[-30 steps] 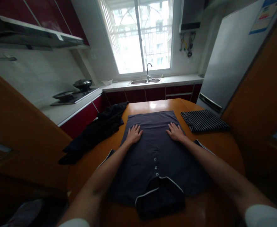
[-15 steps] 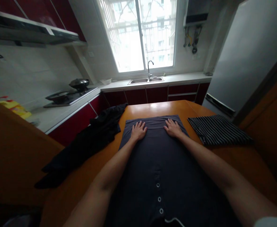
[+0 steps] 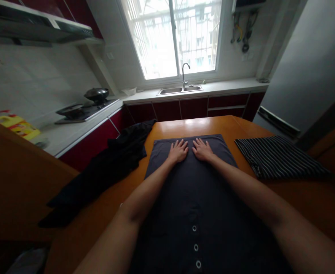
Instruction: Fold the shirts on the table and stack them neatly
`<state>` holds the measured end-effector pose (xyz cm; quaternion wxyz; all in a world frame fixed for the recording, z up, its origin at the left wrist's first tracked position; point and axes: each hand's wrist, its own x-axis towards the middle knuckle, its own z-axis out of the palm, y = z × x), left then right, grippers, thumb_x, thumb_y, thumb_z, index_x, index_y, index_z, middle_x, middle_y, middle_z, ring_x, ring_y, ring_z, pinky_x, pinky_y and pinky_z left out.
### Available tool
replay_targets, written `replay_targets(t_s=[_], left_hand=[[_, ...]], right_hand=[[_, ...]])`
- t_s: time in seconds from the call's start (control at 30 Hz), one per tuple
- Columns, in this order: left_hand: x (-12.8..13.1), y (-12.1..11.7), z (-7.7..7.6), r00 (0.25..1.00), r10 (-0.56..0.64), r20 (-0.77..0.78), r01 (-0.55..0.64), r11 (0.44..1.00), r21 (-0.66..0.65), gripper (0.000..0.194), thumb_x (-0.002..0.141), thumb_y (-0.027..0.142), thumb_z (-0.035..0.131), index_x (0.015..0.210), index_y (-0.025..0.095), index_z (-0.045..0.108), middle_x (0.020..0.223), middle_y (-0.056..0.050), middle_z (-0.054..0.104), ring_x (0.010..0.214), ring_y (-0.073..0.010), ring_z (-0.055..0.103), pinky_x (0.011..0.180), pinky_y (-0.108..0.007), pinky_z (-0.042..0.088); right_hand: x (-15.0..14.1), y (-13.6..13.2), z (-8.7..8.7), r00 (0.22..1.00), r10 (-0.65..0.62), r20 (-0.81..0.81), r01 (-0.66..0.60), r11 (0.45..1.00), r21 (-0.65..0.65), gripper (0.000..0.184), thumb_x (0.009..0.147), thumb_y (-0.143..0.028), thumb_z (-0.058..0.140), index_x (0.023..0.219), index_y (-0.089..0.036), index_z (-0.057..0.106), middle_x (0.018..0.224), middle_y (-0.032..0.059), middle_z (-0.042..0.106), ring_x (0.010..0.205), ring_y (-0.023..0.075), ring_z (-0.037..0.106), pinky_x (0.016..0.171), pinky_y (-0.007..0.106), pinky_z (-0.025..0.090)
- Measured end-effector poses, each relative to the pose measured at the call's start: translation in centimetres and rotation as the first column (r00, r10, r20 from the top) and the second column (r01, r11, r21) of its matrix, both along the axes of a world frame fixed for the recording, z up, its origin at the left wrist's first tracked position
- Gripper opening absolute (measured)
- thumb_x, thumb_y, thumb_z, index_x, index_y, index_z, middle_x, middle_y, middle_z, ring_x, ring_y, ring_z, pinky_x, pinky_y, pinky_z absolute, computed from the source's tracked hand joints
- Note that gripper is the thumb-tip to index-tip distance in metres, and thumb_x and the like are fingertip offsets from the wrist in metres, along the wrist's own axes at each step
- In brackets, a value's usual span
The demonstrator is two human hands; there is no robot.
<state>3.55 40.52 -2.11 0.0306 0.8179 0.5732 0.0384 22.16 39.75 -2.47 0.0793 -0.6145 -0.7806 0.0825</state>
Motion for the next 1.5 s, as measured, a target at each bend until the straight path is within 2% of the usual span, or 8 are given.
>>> replay_targets(t_s=[0.23, 0.37, 0.53, 0.8, 0.9, 1.13, 1.37, 1.5], left_hand=[[-10.3, 2.1, 1.9, 0.945, 0.325, -0.048, -0.327, 0.944, -0.037, 0.065, 0.103, 0.052, 0.022, 0.160, 0.021, 0.029, 0.169, -0.010, 0.020, 0.156, -0.0310, 0.017, 0.124, -0.056, 0.016], [-5.2, 1.1, 1.6, 0.981, 0.191, -0.028, -0.189, 0.979, 0.071, 0.062, 0.104, 0.045, 0.026, 0.159, 0.018, 0.033, 0.168, -0.012, 0.021, 0.156, -0.0326, 0.015, 0.124, -0.059, 0.011], [0.9, -0.2, -0.2, 0.999, -0.036, 0.033, 0.037, 0.999, -0.012, 0.059, 0.104, 0.046, 0.024, 0.160, 0.030, 0.029, 0.169, -0.002, 0.022, 0.156, -0.0292, 0.017, 0.123, -0.057, 0.016], [-10.3, 1.6, 1.6, 0.959, 0.280, -0.034, -0.280, 0.960, 0.006, 0.063, 0.104, 0.047, 0.023, 0.158, 0.016, 0.034, 0.167, -0.012, 0.026, 0.154, -0.0301, 0.023, 0.123, -0.051, 0.022], [-8.1, 0.2, 1.8, 0.975, 0.219, -0.036, -0.217, 0.974, 0.057, 0.061, 0.104, 0.041, 0.026, 0.157, 0.012, 0.035, 0.167, -0.014, 0.025, 0.156, -0.0282, 0.018, 0.126, -0.049, 0.015], [1.9, -4.5, 0.1, 0.998, -0.052, 0.039, 0.052, 0.999, 0.002, 0.060, 0.104, 0.046, 0.024, 0.160, 0.024, 0.032, 0.168, -0.005, 0.025, 0.155, -0.0292, 0.019, 0.124, -0.056, 0.017], [-1.2, -4.1, 0.9, 0.993, 0.105, 0.046, -0.104, 0.994, -0.015, 0.063, 0.102, 0.058, 0.024, 0.158, 0.031, 0.034, 0.168, -0.002, 0.024, 0.156, -0.0316, 0.016, 0.124, -0.057, 0.015], [-1.1, -4.2, 0.9, 0.993, 0.110, 0.046, -0.110, 0.994, -0.003, 0.063, 0.102, 0.057, 0.023, 0.159, 0.031, 0.034, 0.168, -0.002, 0.025, 0.155, -0.0321, 0.018, 0.124, -0.057, 0.016]], right_hand=[[9.9, 1.5, 0.7, 0.952, -0.305, 0.030, 0.305, 0.952, 0.010, 0.064, 0.105, -0.040, 0.025, 0.158, -0.006, 0.031, 0.167, 0.0220, 0.020, 0.155, 0.0302, 0.017, 0.122, 0.054, 0.009], [5.6, 0.9, 1.3, 0.957, -0.288, 0.031, 0.284, 0.953, 0.103, 0.063, 0.103, -0.032, 0.027, 0.158, -0.001, 0.027, 0.168, 0.0248, 0.012, 0.156, 0.0322, 0.006, 0.121, 0.058, -0.002], [-1.8, -0.3, 0.1, 0.999, 0.054, -0.002, -0.054, 0.998, 0.038, 0.062, 0.103, -0.037, 0.027, 0.160, -0.012, 0.028, 0.169, 0.0124, 0.018, 0.156, 0.0248, 0.015, 0.124, 0.050, 0.014], [9.5, 0.9, 0.2, 0.958, -0.286, 0.021, 0.284, 0.957, 0.054, 0.065, 0.104, -0.036, 0.025, 0.156, 0.001, 0.033, 0.165, 0.0244, 0.024, 0.154, 0.0314, 0.021, 0.123, 0.049, 0.014], [8.5, -0.1, 0.8, 0.952, -0.305, 0.017, 0.302, 0.948, 0.103, 0.064, 0.102, -0.025, 0.021, 0.154, 0.011, 0.026, 0.164, 0.0316, 0.017, 0.155, 0.0359, 0.015, 0.122, 0.054, 0.008], [-0.9, -2.7, -0.3, 0.998, 0.056, 0.013, -0.057, 0.997, 0.054, 0.062, 0.102, -0.038, 0.028, 0.158, -0.011, 0.033, 0.167, 0.0128, 0.025, 0.155, 0.0233, 0.019, 0.124, 0.043, 0.015], [8.8, 0.5, 0.9, 0.962, -0.272, 0.027, 0.272, 0.962, 0.003, 0.069, 0.103, -0.040, 0.024, 0.157, 0.004, 0.027, 0.166, 0.0247, 0.019, 0.155, 0.0302, 0.017, 0.123, 0.050, 0.012], [7.8, -0.1, 1.8, 0.959, -0.282, 0.030, 0.281, 0.959, 0.043, 0.068, 0.103, -0.035, 0.023, 0.156, 0.009, 0.025, 0.165, 0.0283, 0.015, 0.156, 0.0331, 0.012, 0.123, 0.052, 0.006]])
